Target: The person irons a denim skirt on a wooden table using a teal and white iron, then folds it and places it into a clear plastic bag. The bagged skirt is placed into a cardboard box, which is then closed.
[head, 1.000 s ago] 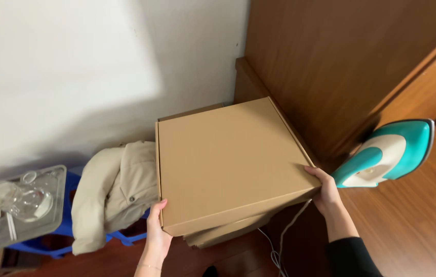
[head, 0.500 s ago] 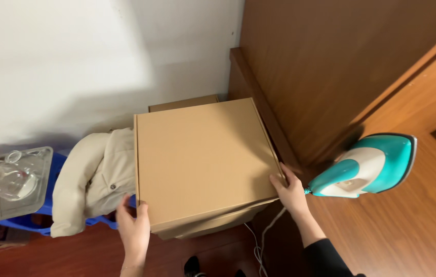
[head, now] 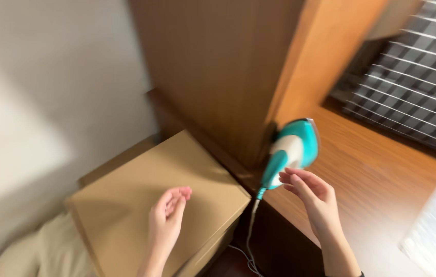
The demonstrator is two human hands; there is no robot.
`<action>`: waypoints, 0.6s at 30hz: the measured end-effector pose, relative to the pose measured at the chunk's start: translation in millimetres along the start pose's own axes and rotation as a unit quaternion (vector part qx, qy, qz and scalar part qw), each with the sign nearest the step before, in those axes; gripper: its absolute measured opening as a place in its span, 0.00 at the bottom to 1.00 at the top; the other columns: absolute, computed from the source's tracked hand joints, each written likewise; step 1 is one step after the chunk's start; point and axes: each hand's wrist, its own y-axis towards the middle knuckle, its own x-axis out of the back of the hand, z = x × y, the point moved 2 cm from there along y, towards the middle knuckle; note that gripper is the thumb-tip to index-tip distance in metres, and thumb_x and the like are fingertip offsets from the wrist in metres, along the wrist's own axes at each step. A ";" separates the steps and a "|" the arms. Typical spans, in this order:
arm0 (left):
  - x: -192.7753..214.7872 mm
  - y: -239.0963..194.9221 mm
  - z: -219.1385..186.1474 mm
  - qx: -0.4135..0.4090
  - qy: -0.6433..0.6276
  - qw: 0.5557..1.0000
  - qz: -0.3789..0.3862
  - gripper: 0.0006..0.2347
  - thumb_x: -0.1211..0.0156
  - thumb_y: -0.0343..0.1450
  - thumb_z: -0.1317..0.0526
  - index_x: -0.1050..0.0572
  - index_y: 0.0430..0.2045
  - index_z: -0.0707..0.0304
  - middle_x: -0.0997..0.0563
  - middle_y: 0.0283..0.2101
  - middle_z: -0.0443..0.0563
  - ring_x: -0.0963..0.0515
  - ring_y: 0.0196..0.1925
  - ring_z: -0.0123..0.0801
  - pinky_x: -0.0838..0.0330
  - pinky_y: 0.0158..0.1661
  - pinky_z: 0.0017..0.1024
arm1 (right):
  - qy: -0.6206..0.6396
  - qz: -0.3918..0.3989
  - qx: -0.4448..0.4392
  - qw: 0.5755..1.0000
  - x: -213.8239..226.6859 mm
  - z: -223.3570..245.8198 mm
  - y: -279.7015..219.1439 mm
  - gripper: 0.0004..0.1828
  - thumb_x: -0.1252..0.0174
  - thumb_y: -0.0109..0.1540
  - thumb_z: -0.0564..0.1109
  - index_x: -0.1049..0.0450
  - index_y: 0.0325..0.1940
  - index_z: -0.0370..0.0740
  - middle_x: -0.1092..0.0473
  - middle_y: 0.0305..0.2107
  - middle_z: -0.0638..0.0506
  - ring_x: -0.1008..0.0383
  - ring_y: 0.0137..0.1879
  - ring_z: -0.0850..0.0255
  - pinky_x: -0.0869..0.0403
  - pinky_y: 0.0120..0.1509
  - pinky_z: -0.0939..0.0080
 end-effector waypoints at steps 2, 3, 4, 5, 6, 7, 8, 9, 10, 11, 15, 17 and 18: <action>-8.4 3.7 3.7 0.051 -0.034 0.995 0.079 0.09 0.43 0.75 0.68 0.15 0.41 0.67 0.07 0.46 0.53 0.09 0.49 0.31 0.19 0.57 0.25 | 0.065 -0.100 -0.002 0.993 29.1 -16.1 -16.1 0.16 0.43 0.69 0.39 0.20 0.54 0.23 0.18 0.44 0.31 0.16 0.50 0.46 0.19 0.59 0.51; -10.7 4.9 4.9 0.047 -0.030 0.992 0.113 0.09 0.43 0.75 0.68 0.15 0.41 0.67 0.07 0.46 0.53 0.09 0.49 0.31 0.19 0.57 0.25 | 0.069 -0.134 -0.001 0.988 41.2 -19.5 -31.2 0.16 0.43 0.69 0.39 0.20 0.54 0.23 0.18 0.44 0.31 0.16 0.50 0.46 0.19 0.59 0.51; -13.3 7.1 6.2 0.049 -0.043 0.989 0.135 0.09 0.43 0.74 0.70 0.15 0.42 0.70 0.07 0.46 0.56 0.09 0.49 0.33 0.19 0.57 0.26 | 0.080 -0.179 -0.020 0.980 52.8 -23.7 -46.3 0.16 0.44 0.69 0.39 0.21 0.56 0.23 0.19 0.44 0.30 0.17 0.51 0.45 0.20 0.61 0.50; -15.6 9.0 7.8 0.052 -0.054 0.985 0.157 0.10 0.42 0.73 0.71 0.15 0.43 0.72 0.07 0.46 0.59 0.09 0.49 0.36 0.18 0.57 0.28 | 0.092 -0.223 -0.038 0.970 63.5 -28.4 -63.1 0.17 0.44 0.69 0.40 0.22 0.57 0.24 0.20 0.44 0.30 0.19 0.52 0.44 0.20 0.63 0.48; -22.2 13.1 14.7 0.048 -0.053 0.979 0.190 0.10 0.42 0.73 0.71 0.15 0.43 0.72 0.07 0.46 0.59 0.09 0.49 0.36 0.18 0.57 0.28 | 0.095 -0.255 -0.035 0.962 68.6 -24.8 -83.4 0.17 0.44 0.69 0.40 0.22 0.57 0.24 0.20 0.44 0.30 0.19 0.52 0.44 0.20 0.63 0.48; -27.8 16.6 23.1 0.069 -0.074 0.977 0.186 0.09 0.42 0.73 0.73 0.16 0.43 0.74 0.08 0.46 0.61 0.09 0.49 0.38 0.19 0.56 0.29 | 0.098 -0.293 -0.047 0.950 72.7 -22.7 -104.9 0.17 0.44 0.69 0.40 0.22 0.57 0.24 0.21 0.44 0.30 0.19 0.52 0.44 0.21 0.63 0.47; -32.9 14.9 34.2 0.095 -0.093 0.975 0.180 0.09 0.42 0.73 0.74 0.17 0.44 0.75 0.09 0.46 0.63 0.10 0.48 0.40 0.19 0.55 0.30 | 0.100 -0.329 -0.063 0.937 76.9 -21.9 -129.2 0.17 0.44 0.70 0.40 0.22 0.58 0.25 0.21 0.43 0.31 0.20 0.52 0.43 0.21 0.64 0.47; -41.8 8.8 22.2 0.097 -0.091 0.969 0.210 0.09 0.42 0.73 0.74 0.17 0.44 0.75 0.09 0.46 0.63 0.10 0.48 0.40 0.19 0.55 0.30 | 0.101 -0.358 -0.062 0.926 79.3 -21.1 -152.3 0.17 0.44 0.70 0.40 0.22 0.58 0.25 0.21 0.43 0.31 0.20 0.52 0.43 0.21 0.64 0.47; -49.2 -0.6 9.7 0.108 -0.077 0.967 0.219 0.09 0.43 0.74 0.73 0.18 0.45 0.73 0.09 0.46 0.62 0.11 0.48 0.39 0.21 0.55 0.30 | 0.103 -0.390 -0.060 0.913 82.5 -18.8 -175.5 0.17 0.46 0.71 0.40 0.22 0.57 0.23 0.22 0.42 0.31 0.20 0.51 0.43 0.20 0.64 0.47; -56.5 -11.8 -3.9 0.119 -0.063 0.964 0.228 0.10 0.44 0.74 0.72 0.19 0.46 0.72 0.10 0.46 0.60 0.12 0.49 0.37 0.22 0.55 0.29 | 0.105 -0.422 -0.057 0.899 85.7 -15.5 -199.6 0.17 0.47 0.72 0.39 0.23 0.57 0.22 0.23 0.41 0.30 0.20 0.51 0.42 0.20 0.64 0.48; -112.9 -52.4 3.3 0.108 -0.140 0.917 0.356 0.12 0.44 0.73 0.73 0.18 0.48 0.73 0.10 0.46 0.61 0.13 0.46 0.40 0.20 0.53 0.32 | 0.109 -0.497 0.050 0.859 126.8 -52.7 -283.6 0.21 0.42 0.73 0.51 0.24 0.37 0.27 0.23 0.34 0.37 0.18 0.44 0.46 0.17 0.61 0.48; -123.7 -85.6 -17.8 0.132 -0.059 0.901 0.410 0.11 0.44 0.73 0.71 0.17 0.46 0.67 0.08 0.46 0.58 0.11 0.47 0.37 0.19 0.54 0.31 | 0.143 -0.540 0.069 0.826 138.3 -71.1 -330.8 0.13 0.43 0.74 0.44 0.24 0.45 0.29 0.22 0.36 0.35 0.18 0.43 0.44 0.18 0.55 0.47; -130.5 -101.4 -23.5 0.129 -0.062 0.892 0.428 0.11 0.44 0.73 0.71 0.17 0.46 0.67 0.08 0.46 0.58 0.11 0.47 0.37 0.19 0.54 0.31 | 0.139 -0.556 0.077 0.816 134.1 -55.1 -350.3 0.13 0.43 0.74 0.44 0.24 0.45 0.29 0.22 0.36 0.35 0.18 0.43 0.44 0.18 0.55 0.47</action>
